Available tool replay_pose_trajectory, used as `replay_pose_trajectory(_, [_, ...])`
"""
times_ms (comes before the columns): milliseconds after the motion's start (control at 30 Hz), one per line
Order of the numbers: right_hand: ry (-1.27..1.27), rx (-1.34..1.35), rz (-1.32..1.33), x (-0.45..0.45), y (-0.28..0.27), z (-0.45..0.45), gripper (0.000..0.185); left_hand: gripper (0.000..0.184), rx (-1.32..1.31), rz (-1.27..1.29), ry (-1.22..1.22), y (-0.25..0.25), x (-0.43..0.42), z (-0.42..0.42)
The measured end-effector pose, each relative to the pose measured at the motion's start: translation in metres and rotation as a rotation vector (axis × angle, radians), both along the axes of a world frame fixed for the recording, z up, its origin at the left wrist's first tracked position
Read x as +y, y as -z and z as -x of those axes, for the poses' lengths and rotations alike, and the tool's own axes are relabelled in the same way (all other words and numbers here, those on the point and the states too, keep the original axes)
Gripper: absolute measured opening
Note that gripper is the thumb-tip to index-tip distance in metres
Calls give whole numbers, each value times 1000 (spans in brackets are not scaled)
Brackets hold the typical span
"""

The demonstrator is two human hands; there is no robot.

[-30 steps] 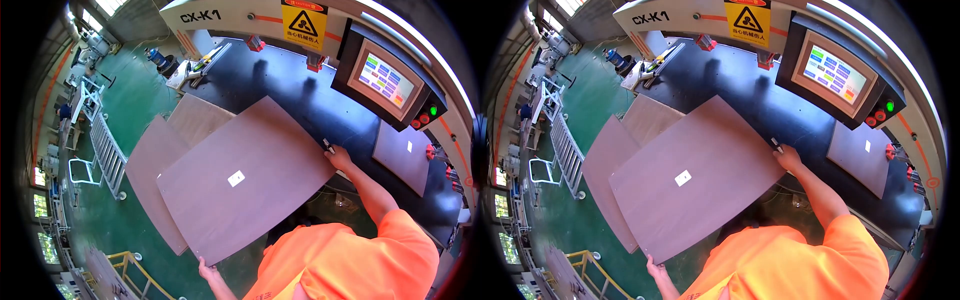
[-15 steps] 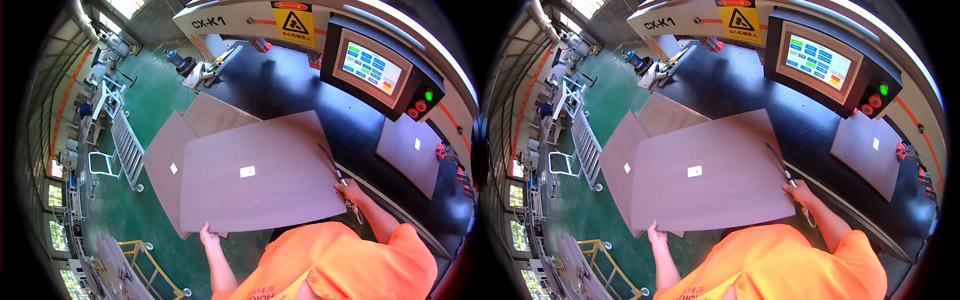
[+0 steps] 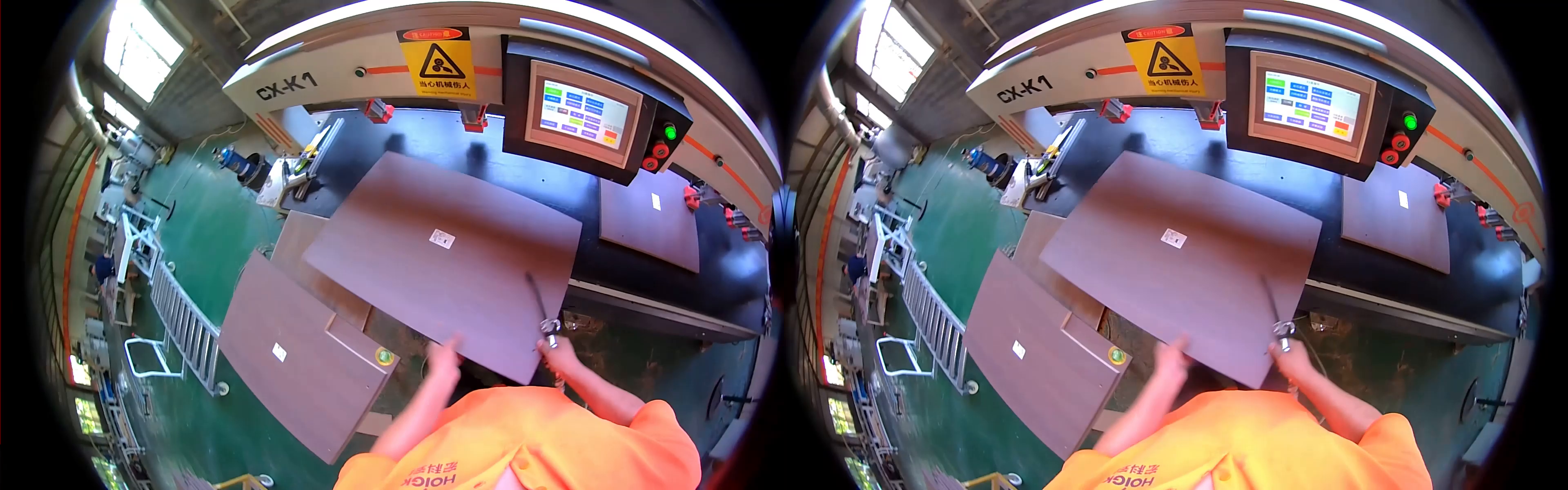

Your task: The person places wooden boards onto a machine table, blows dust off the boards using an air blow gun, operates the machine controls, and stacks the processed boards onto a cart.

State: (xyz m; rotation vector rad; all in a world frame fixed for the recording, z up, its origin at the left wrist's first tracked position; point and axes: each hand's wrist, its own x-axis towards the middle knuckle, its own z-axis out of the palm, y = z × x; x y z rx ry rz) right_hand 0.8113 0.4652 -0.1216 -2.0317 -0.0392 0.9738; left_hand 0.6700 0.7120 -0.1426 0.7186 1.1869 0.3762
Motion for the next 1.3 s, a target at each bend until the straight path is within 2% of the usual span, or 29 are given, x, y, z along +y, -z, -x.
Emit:
replay_pose_trajectory(33, [-30, 27, -3, 19, -14, 19, 23, 39, 16, 59, 52, 5, -19, 7])
replay_pose_trajectory(100, [-142, 162, -9, 42, -29, 36, 21, 39, 25, 6, 162, 7, 3, 33])
replay_pose_trajectory(133, [-186, 138, 3, 49, -33, 35, 21, 39, 31, -19, 216, 7, 18, 48])
replay_pose_trajectory(167, [-231, 116, 18, 55, -39, 31, 21, 37, 16, 5, 241, -20, 37, 56])
replay_pose_trajectory(200, [-180, 37, 8, 64, -56, 21, 23, 35, 86, 0, 334, -38, 59, 68])
replay_pose_trajectory(267, [-50, -372, -22, 78, -62, -16, 23, 33, 40, -101, 297, -54, 96, 96])
replay_pose_trajectory(300, [-120, -599, 42, 82, -59, -48, 24, 35, 60, -68, 318, -62, 118, 113])
replay_pose_trajectory(333, [-99, -633, 52, 89, -72, -70, 24, 36, -44, -21, 319, -70, 137, 130])
replay_pose_trajectory(400, [-151, -729, 164, 105, -72, -105, 26, 38, 91, -22, 417, -89, 172, 158])
replay_pose_trajectory(500, [-345, -244, 97, 108, -34, -108, 28, 37, 150, 4, 462, -103, 204, 181])
replay_pose_trajectory(533, [-283, 66, 12, 108, -25, -104, 29, 36, 164, 17, 472, -108, 214, 182])
replay_pose_trajectory(567, [-205, -28, -30, 109, -10, -89, 27, 36, 179, -9, 468, -106, 226, 181])
replay_pose_trajectory(633, [-72, 4, -132, 109, -16, -62, 28, 35, 214, -49, 467, -92, 249, 179])
replay_pose_trajectory(700, [-48, -6, -105, 113, -42, -41, 28, 35, 230, -115, 440, -89, 275, 161])
replay_pose_trajectory(767, [-6, -23, -145, 110, -31, -25, 28, 37, 240, -211, 440, -89, 300, 131])
replay_pose_trajectory(833, [66, -16, -126, 125, -44, -13, 26, 37, 291, -372, 502, -69, 332, 102])
replay_pose_trajectory(900, [38, -158, -57, 139, -23, -9, 27, 35, 297, -431, 532, -48, 365, 70])
replay_pose_trajectory(967, [74, -239, -71, 163, -23, -6, 29, 31, 418, -580, 602, -24, 400, 40])
replay_pose_trajectory(1033, [54, -257, -57, 175, 13, -15, 25, 33, 450, -670, 604, -33, 415, 12])
replay_pose_trajectory(1133, [-116, -141, -6, 202, -10, -29, 27, 66, 832, -1102, 812, -40, 417, -9])
replay_pose_trajectory(1167, [-143, -200, -29, 203, 8, -35, 32, 79, 990, -1272, 882, -50, 398, -11])
replay_pose_trajectory(1233, [-180, -263, 21, 197, 12, -46, 35, 94, 846, -1351, 1195, -25, 383, -12])
replay_pose_trajectory(1300, [-131, -64, 62, 202, -45, -46, 43, 95, 722, -1442, 1524, -40, 342, -20])
